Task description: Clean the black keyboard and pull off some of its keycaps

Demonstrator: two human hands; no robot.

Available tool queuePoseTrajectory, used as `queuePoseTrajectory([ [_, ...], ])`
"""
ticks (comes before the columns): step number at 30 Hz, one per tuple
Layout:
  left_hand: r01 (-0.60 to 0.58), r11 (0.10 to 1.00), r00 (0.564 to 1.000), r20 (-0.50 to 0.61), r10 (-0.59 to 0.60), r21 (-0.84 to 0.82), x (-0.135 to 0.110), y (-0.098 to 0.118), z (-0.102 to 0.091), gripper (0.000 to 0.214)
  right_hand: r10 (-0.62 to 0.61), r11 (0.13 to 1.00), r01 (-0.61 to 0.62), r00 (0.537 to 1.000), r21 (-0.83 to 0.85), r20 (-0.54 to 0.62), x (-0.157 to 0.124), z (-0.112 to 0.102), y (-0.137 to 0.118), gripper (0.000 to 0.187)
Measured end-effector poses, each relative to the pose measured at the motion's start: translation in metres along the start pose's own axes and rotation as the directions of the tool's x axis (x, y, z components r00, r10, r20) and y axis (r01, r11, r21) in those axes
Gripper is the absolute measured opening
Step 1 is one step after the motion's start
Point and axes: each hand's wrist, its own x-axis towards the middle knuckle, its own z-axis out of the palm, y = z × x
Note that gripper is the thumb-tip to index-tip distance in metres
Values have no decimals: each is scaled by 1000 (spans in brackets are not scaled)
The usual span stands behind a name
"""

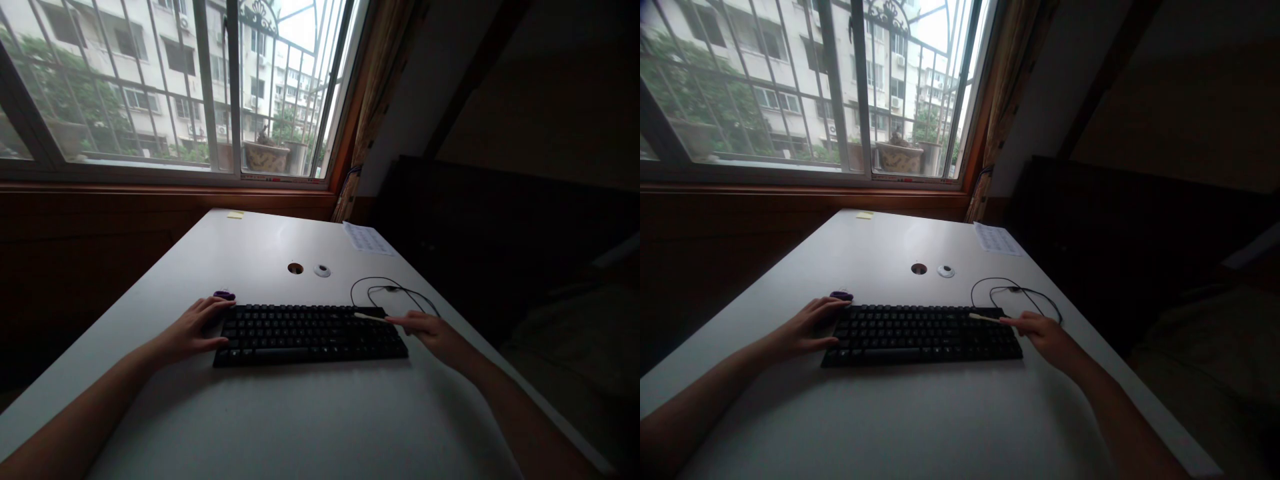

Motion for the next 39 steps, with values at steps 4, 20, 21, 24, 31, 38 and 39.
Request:
queuePoseTrajectory([
  [4, 8, 1000, 1000, 5, -8, -3, 0, 1, 0, 72, -64, 997, 61, 996, 48, 61, 16, 26, -26, 53],
  [20, 8, 1000, 1000, -6, -8, -15, 1, 5, -2, 71, -416, 902, 431, 879, -16, 232, 96, 133, -179, 60],
  [21, 9, 1000, 1000, -1, -9, -17, 1, 6, -3, 70, -421, 898, 440, 876, -30, 235, 99, 137, -185, 59],
  [24, 15, 1000, 1000, 16, -14, -17, 2, 9, -4, 67, -423, 890, 450, 873, -68, 244, 104, 146, -198, 59],
  [31, 8, 1000, 1000, 24, -7, -14, 2, 12, -5, 63, -409, 869, 462, 872, -179, 267, 105, 143, -201, 65],
  [38, -9, 1000, 1000, -1, 9, -9, 2, 8, -3, 64, -360, 860, 433, 890, -269, 279, 92, 125, -181, 67],
  [39, -8, 1000, 1000, -4, 8, -10, 2, 9, -3, 64, -351, 862, 425, 894, -277, 279, 90, 122, -177, 67],
])
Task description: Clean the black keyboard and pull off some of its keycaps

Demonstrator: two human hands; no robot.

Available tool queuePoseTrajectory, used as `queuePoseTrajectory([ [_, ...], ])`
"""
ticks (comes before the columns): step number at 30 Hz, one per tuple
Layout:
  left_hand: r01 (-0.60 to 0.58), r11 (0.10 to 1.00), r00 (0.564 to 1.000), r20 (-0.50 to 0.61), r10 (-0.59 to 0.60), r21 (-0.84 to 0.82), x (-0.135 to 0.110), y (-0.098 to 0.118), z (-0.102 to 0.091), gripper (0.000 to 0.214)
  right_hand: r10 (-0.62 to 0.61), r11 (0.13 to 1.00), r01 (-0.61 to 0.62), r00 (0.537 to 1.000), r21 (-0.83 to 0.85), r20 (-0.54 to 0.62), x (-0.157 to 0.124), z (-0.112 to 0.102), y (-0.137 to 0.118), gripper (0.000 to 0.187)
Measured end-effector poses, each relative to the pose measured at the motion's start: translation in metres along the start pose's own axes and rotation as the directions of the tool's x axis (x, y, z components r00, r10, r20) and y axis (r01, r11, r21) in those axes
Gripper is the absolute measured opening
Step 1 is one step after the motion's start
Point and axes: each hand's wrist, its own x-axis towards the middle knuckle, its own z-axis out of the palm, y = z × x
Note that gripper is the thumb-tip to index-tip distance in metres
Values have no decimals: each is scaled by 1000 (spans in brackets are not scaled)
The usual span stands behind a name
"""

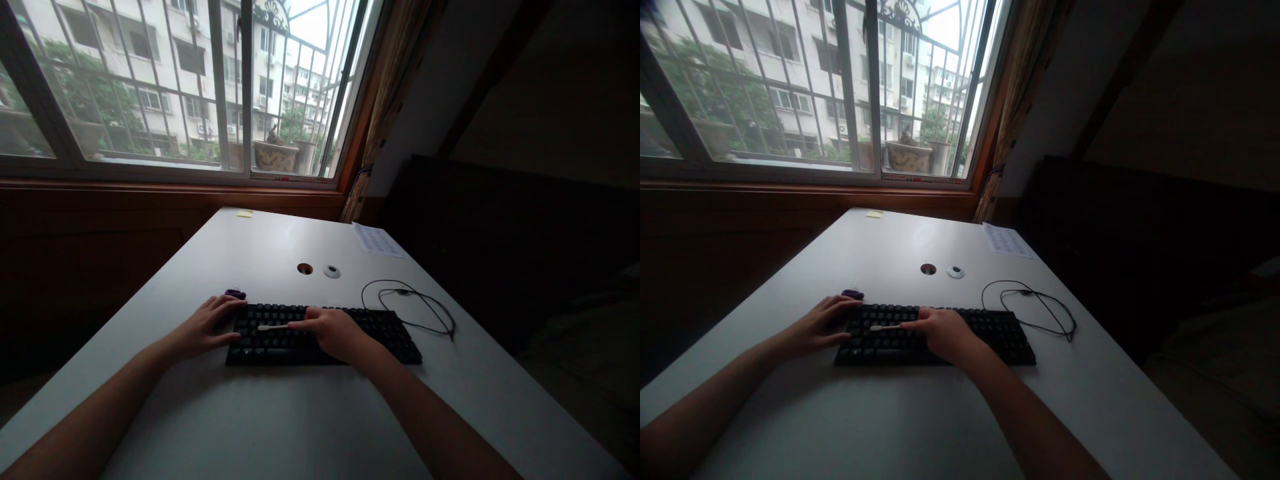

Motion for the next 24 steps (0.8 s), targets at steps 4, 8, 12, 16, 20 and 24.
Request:
queuePoseTrajectory([
  [4, 9, 1000, 1000, 1, -9, -6, 0, 3, -1, 63, 47, 999, -47, 999, 0, 21, -19, -8, 13, 68],
  [8, 22, 1000, 1000, 11, -22, -3, -2, 1, -1, 63, 102, 994, -103, 994, 20, 27, -42, -13, 32, 69],
  [12, 30, 1000, 999, 25, -30, -8, -2, -3, 0, 63, 162, 986, -162, 987, 43, 16, -68, -13, 57, 67],
  [16, 24, 1000, 1000, 10, -24, -6, -2, -3, 0, 63, 220, 971, -220, 975, 97, 15, -97, -17, 82, 67],
  [20, 28, 1000, 999, 19, -28, -4, -3, -3, 0, 62, 294, 950, -293, 956, 109, 1, -124, -22, 104, 68],
  [24, 34, 999, 999, 37, -34, -5, -2, -3, -1, 62, 355, 927, -351, 935, 132, -11, -149, -24, 128, 60],
])
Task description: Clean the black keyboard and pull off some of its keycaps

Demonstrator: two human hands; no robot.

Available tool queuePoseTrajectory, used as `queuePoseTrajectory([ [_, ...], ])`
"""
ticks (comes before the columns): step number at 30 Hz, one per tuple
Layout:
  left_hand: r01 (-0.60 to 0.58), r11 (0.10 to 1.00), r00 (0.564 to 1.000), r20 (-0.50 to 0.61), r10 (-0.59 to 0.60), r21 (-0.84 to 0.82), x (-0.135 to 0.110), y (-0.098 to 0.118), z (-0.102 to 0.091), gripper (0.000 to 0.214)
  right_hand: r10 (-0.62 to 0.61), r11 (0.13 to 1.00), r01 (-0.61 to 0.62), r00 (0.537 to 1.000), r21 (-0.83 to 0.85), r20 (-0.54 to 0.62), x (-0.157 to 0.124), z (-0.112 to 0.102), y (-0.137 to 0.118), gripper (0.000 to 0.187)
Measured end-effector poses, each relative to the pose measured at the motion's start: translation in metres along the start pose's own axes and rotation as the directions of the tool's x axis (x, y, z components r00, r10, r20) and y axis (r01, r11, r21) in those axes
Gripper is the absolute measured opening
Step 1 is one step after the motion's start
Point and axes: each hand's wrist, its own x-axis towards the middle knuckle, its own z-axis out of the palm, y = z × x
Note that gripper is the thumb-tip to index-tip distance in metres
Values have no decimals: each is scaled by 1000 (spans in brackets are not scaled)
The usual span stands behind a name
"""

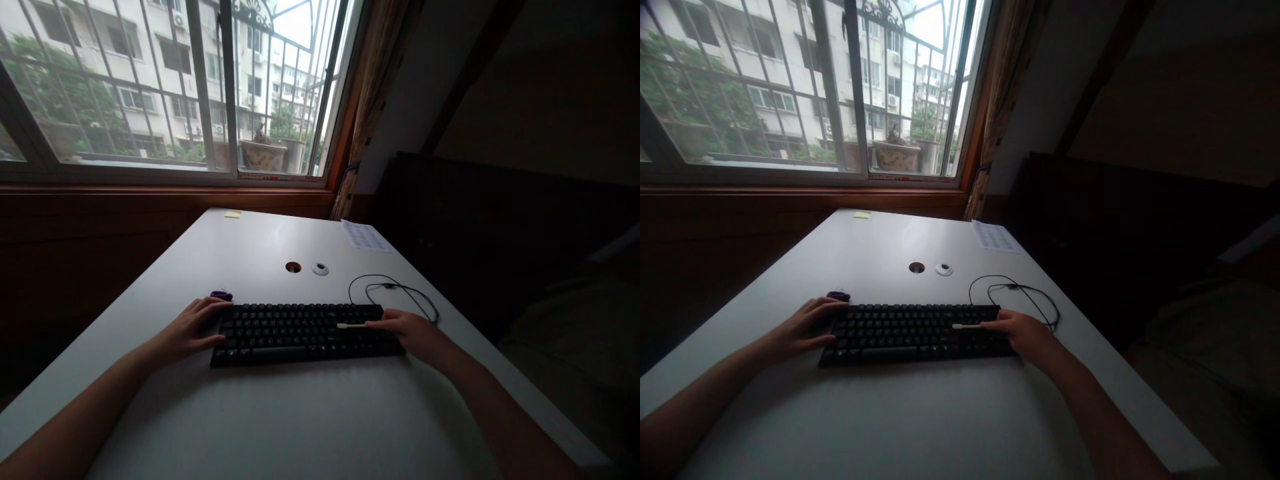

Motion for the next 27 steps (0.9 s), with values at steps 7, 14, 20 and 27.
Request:
queuePoseTrajectory([
  [7, 0, 1000, 1000, -13, 0, 0, -1, -2, 1, 62, 107, 994, -107, 994, -12, -24, -26, -17, 49, 63],
  [14, 8, 1000, 1000, -7, -8, 1, -1, -6, 2, 61, 190, 982, -190, 982, -18, -20, -43, -27, 82, 63],
  [20, 2, 1000, 1000, -19, -2, 7, 0, -2, 1, 60, 268, 963, -268, 963, 22, -34, -49, -33, 98, 60],
  [27, -21, 1000, 999, -28, 21, 16, 1, -1, 1, 61, 253, 967, -252, 963, 28, -91, -50, -38, 99, 57],
])
